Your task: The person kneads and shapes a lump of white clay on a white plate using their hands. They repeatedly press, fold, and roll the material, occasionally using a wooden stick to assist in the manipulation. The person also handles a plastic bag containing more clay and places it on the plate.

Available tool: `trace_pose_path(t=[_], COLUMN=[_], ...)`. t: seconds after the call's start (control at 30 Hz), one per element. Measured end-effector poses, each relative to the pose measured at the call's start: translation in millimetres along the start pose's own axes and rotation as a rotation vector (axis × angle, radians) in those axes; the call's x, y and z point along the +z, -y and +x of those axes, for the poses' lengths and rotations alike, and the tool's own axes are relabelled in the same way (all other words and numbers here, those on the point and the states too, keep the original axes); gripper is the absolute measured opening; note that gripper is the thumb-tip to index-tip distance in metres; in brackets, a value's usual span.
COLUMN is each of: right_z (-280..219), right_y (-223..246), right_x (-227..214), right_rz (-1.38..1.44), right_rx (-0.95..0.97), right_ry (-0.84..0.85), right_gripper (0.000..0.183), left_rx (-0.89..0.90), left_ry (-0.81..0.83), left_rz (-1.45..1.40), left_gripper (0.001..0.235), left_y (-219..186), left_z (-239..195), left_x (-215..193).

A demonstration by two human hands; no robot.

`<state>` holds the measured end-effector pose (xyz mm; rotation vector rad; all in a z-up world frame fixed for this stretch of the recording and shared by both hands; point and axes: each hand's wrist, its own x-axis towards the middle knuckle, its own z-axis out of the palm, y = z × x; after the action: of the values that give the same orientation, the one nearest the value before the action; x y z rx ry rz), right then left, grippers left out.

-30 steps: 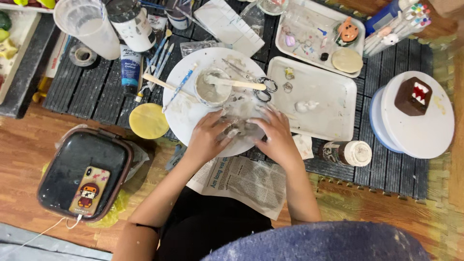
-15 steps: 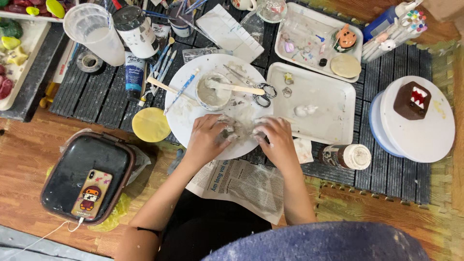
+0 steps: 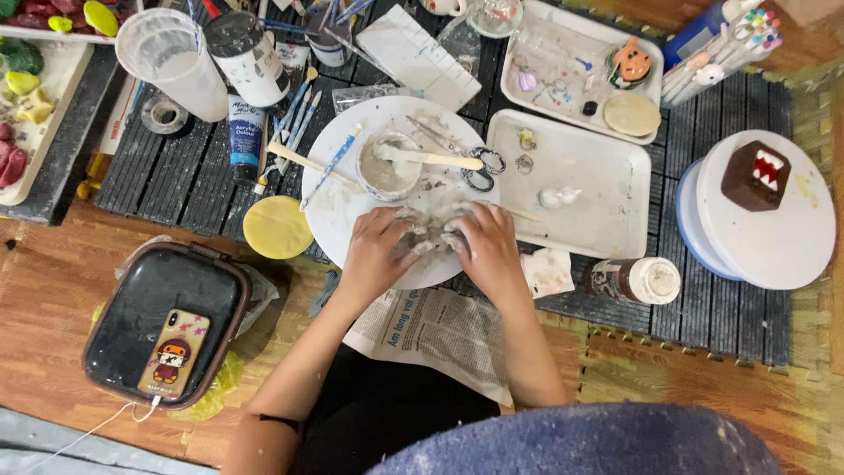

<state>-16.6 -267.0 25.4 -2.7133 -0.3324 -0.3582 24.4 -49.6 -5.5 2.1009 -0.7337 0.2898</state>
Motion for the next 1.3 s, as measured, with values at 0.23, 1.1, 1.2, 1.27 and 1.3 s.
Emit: trace_pose_path(t=[0.23, 1.1, 1.2, 1.27, 1.3], right_z=[-17.4, 12.2, 9.3, 10.6, 10.8], right_y=[5.3, -16.6, -18.0, -20.2, -20.9], right_x=[-11.3, 76.2, 80.1, 80.9, 81.1], right_rz=[-0.019, 0.485, 0.535, 0.53, 0.528], right_rx=[0.062, 0.214, 0.255, 0.232, 0.221], right_ry=[-0.053, -0.444, -0.449, -0.434, -0.424], right_gripper=[0.038, 0.059, 0.057, 0.053, 0.05], left_rx=[-0.013, -0.016, -0.033, -0.007, 0.004], left_ry=[0.015, -0.021, -0.017, -0.035, -0.044], left_rz=[0.001, 0.059, 0.063, 0.074, 0.08], left_gripper=[0.042, 0.048, 0.049, 0.046, 0.045], left_y=[-1.1, -5.4, -5.5, -4.6, -4.2], left_z=[0.6, -1.5, -4.2, -3.9, -4.5], left_x=[-1.7, -1.5, 0.5, 1.7, 1.8])
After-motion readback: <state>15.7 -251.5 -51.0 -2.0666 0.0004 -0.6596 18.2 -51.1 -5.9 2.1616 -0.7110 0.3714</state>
